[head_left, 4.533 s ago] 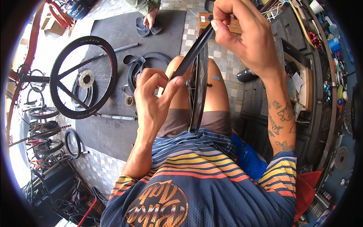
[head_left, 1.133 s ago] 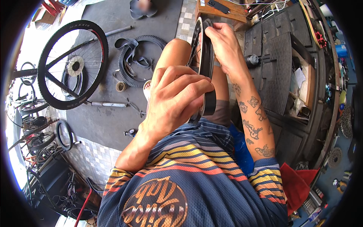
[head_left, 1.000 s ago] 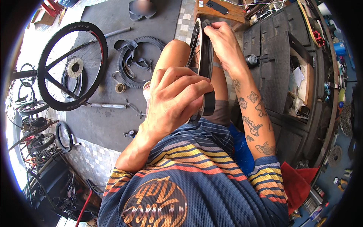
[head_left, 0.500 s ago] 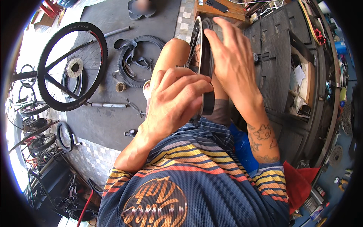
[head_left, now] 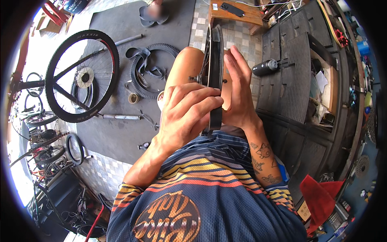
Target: The person wraps gray rim tape around a bicycle wheel rim, smoothing it as they go. They then switch to black rim tape and continue wrapping the rim, pressing the tape down to secure it.
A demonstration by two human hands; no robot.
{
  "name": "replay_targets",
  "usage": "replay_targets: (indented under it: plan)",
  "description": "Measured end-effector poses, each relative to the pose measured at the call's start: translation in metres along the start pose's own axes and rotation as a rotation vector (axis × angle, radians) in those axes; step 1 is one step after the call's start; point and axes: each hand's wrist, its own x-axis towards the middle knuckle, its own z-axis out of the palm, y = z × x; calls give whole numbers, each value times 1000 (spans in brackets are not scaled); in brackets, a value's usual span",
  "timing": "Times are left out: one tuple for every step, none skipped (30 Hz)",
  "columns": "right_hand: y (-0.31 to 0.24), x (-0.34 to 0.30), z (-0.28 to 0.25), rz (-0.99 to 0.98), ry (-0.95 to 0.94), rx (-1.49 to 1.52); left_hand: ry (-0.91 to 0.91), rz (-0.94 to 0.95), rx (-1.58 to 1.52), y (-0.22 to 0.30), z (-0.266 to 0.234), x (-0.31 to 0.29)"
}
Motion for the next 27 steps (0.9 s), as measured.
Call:
replay_targets:
  plan:
    - [0,1,-3,-53,-22,-13,-11,9,23,0,0,-1]
    - [0,3,-5,-63,-60,-32,3,18,43,0,-1,-1]
    - [-1,4,-7,-74,-100,-49,17,25,65,0,-1,-2]
    - [1,7,-6,-77,-109,-117,29,43,93,1,-2,-3]
    - [2,10,-4,-88,-69,-127,46,50,86,2,-2,-4]
    - [5,13,0,-112,-28,-125,57,52,77,4,-4,-7]
    - [7,14,4,-111,-8,-137,67,69,70,6,-3,-9]
    - [10,16,8,-109,12,-148,-3,48,2,7,-4,-11]
    - [11,16,11,-83,10,-171,-43,55,-11,6,-3,-12]
    - [12,17,14,-58,9,-192,-23,66,-59,6,-1,-13]
    - [12,18,17,-44,25,-131,3,68,-101,4,1,-12]
    - [12,20,17,-29,41,-71,10,82,-90,2,3,-9]
    - [10,23,18,-30,41,-8,5,82,-69,-1,4,-4]
    - [11,28,15,-46,12,-156,2,91,-47,-4,5,3]
    - [10,35,13,-3,7,-79,62,117,-65,-10,6,13]
    - [10,43,11,40,1,-2,26,62,-46,-13,6,23]
    - [9,51,10,85,-7,76,-3,23,-32,-17,4,34]
    - [11,63,8,63,24,52,92,29,-145,-20,8,47]
    - [14,73,6,79,31,26,96,-36,-53,-20,6,55]
    - [16,80,3,83,18,45,97,-7,26,-18,4,62]
    - [17,86,1,93,3,59,124,19,86,-19,4,71]
    - [18,89,0,100,-30,43,163,-11,94,-15,4,73]
    - [19,90,-1,95,-60,23,208,-86,96,-8,7,72]
    - [20,90,-2,69,-77,5,216,-111,98,-8,7,73]
    - [21,89,-1,92,-81,1,224,-136,100,-6,9,73]
    - [21,87,0,96,-74,1,193,-115,102,-6,10,72]
    - [22,85,2,94,-63,9,173,-108,100,-6,12,71]
